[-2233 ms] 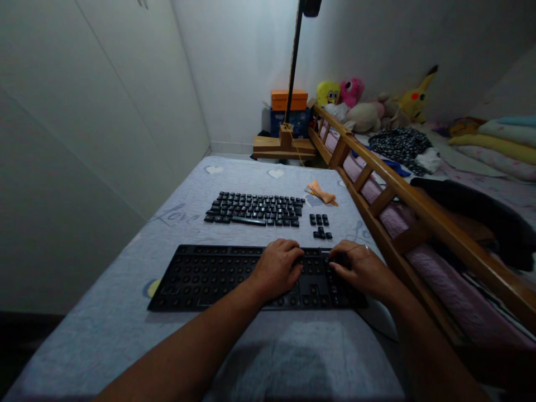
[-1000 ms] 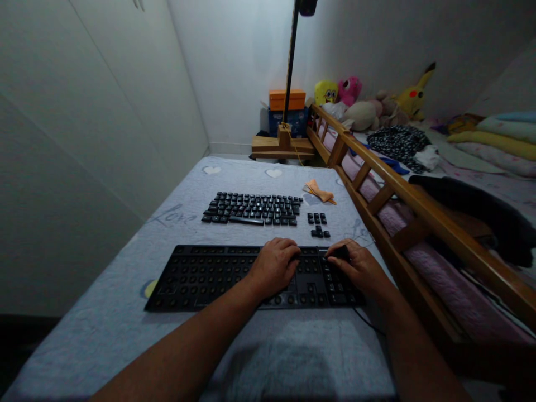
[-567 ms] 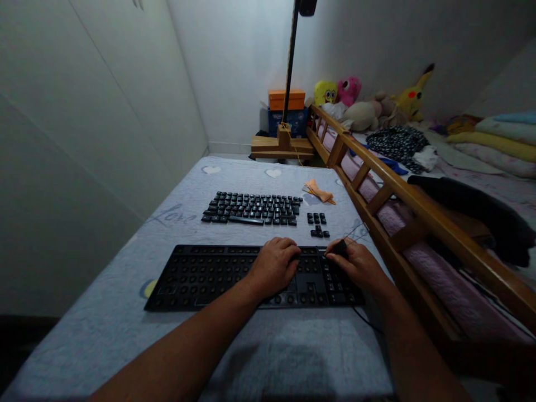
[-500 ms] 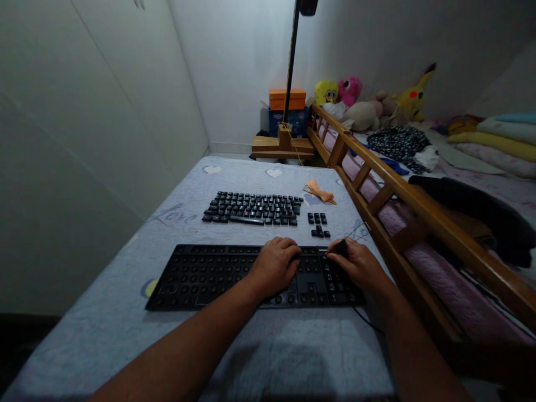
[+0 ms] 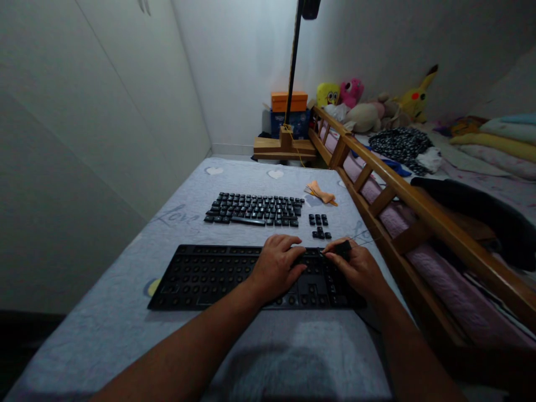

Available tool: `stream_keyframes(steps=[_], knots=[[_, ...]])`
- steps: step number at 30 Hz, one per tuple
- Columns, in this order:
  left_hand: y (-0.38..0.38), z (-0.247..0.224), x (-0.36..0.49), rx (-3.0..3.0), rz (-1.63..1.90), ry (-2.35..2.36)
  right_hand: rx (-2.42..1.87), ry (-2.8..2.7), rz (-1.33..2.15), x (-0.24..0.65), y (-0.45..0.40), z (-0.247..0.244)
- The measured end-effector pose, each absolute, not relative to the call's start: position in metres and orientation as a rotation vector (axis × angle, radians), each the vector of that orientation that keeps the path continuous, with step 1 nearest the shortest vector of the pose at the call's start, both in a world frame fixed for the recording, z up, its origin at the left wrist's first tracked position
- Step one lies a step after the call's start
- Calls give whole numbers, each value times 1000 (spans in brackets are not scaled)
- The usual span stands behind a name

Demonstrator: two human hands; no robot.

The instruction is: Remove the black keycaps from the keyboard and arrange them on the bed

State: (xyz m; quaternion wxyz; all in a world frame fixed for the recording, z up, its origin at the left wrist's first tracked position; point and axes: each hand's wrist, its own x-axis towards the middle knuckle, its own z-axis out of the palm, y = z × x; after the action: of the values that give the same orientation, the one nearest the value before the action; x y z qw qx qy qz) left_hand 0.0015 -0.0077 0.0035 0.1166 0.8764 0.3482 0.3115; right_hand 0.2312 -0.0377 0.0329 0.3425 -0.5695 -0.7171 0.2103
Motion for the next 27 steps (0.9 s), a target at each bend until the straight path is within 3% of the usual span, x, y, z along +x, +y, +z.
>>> stream_keyframes(steps=[27], knots=[[-7, 1, 5, 2446, 1082, 968, -1272, -1936, 400, 203, -42, 27]])
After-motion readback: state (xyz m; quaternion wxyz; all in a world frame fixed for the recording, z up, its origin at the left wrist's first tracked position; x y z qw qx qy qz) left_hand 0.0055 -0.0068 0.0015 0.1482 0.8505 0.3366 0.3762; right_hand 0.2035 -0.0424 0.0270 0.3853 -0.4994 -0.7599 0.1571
